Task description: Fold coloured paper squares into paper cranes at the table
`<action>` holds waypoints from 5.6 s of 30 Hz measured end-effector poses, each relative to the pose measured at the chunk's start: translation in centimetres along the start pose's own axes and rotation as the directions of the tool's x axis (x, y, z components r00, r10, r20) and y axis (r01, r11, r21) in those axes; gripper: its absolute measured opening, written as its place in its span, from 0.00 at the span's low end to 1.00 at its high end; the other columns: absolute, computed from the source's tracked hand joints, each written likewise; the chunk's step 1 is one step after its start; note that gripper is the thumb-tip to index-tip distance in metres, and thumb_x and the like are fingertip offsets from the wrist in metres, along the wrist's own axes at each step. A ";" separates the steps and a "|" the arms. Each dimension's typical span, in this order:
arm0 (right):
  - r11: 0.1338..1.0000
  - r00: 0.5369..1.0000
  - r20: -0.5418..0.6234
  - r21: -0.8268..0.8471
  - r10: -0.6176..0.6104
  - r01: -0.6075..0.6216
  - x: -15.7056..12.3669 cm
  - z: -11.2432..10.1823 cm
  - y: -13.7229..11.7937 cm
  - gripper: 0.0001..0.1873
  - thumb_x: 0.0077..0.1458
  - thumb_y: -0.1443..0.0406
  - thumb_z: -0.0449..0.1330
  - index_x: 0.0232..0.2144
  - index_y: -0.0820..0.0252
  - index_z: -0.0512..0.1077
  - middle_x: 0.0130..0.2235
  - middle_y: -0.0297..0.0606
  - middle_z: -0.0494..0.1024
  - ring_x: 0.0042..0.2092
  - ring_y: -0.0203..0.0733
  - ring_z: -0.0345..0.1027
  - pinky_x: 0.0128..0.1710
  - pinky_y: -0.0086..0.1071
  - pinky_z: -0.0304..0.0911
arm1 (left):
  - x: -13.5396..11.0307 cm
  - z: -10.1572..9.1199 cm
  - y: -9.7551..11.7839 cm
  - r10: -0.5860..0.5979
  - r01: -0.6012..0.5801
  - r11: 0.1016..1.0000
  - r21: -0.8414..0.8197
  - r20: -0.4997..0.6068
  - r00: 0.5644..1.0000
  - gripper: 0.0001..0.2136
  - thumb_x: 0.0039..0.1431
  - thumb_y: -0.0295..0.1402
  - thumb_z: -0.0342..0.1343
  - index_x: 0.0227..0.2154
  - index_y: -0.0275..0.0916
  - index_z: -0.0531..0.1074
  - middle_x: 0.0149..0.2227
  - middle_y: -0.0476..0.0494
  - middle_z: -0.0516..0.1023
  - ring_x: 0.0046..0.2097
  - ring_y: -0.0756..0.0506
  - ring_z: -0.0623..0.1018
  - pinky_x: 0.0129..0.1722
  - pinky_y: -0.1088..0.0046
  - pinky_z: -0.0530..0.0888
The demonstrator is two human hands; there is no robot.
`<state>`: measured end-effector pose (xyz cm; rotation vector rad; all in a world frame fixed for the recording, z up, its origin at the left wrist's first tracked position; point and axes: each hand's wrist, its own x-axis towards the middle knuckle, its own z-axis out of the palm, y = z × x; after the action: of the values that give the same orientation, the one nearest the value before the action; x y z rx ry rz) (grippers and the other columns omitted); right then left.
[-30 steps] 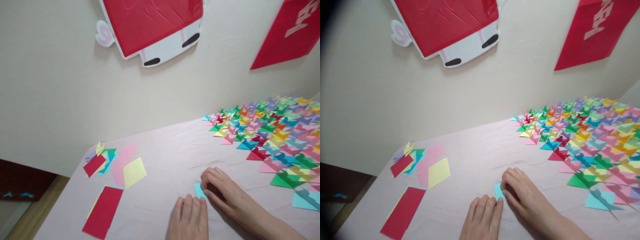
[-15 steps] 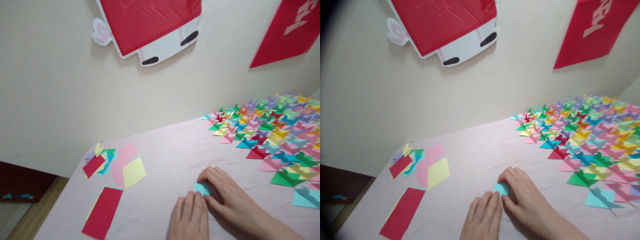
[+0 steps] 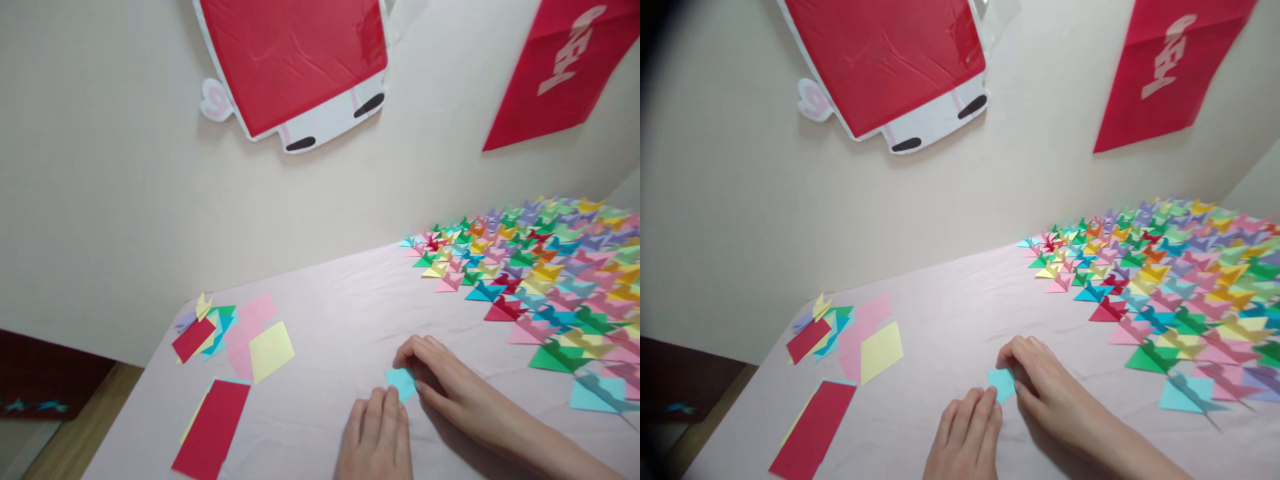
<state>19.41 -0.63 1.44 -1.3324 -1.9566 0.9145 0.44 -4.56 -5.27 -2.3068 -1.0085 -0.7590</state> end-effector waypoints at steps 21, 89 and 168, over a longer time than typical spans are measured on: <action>0.973 0.998 -0.055 -0.231 -0.007 -0.006 -0.6 0.4 -1.1 0.09 0.58 0.72 0.55 0.32 0.57 0.74 0.37 0.38 0.74 0.43 0.46 0.65 0.45 0.40 0.62 | 6.1 -4.2 -4.3 0.057 0.203 0.822 -0.532 0.430 0.901 0.20 0.54 0.22 0.50 0.50 0.43 0.67 0.52 0.45 0.72 0.52 0.45 0.69 0.52 0.66 0.69; 0.963 0.994 0.056 -0.261 0.089 -0.072 0.7 -1.1 -0.7 0.08 0.51 0.75 0.55 0.30 0.58 0.70 0.34 0.37 0.75 0.38 0.44 0.66 0.40 0.35 0.59 | 7.3 -1.3 -2.5 -0.247 0.531 0.751 -0.392 0.579 0.777 0.08 0.55 0.19 0.51 0.31 0.41 0.64 0.39 0.46 0.66 0.43 0.42 0.66 0.42 0.62 0.65; 0.972 0.987 -0.102 -0.188 0.126 -0.143 -0.1 1.1 -0.3 0.15 0.47 0.78 0.51 0.31 0.56 0.69 0.33 0.34 0.73 0.39 0.44 0.63 0.40 0.37 0.53 | 7.3 -1.5 -3.1 -0.325 0.727 0.551 -0.409 0.698 0.638 0.07 0.54 0.24 0.53 0.33 0.43 0.71 0.42 0.46 0.67 0.49 0.41 0.66 0.49 0.63 0.61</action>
<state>18.40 -1.04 1.03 -1.6059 -1.9456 0.7253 1.78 -0.13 1.35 -2.9393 -2.1322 -0.7823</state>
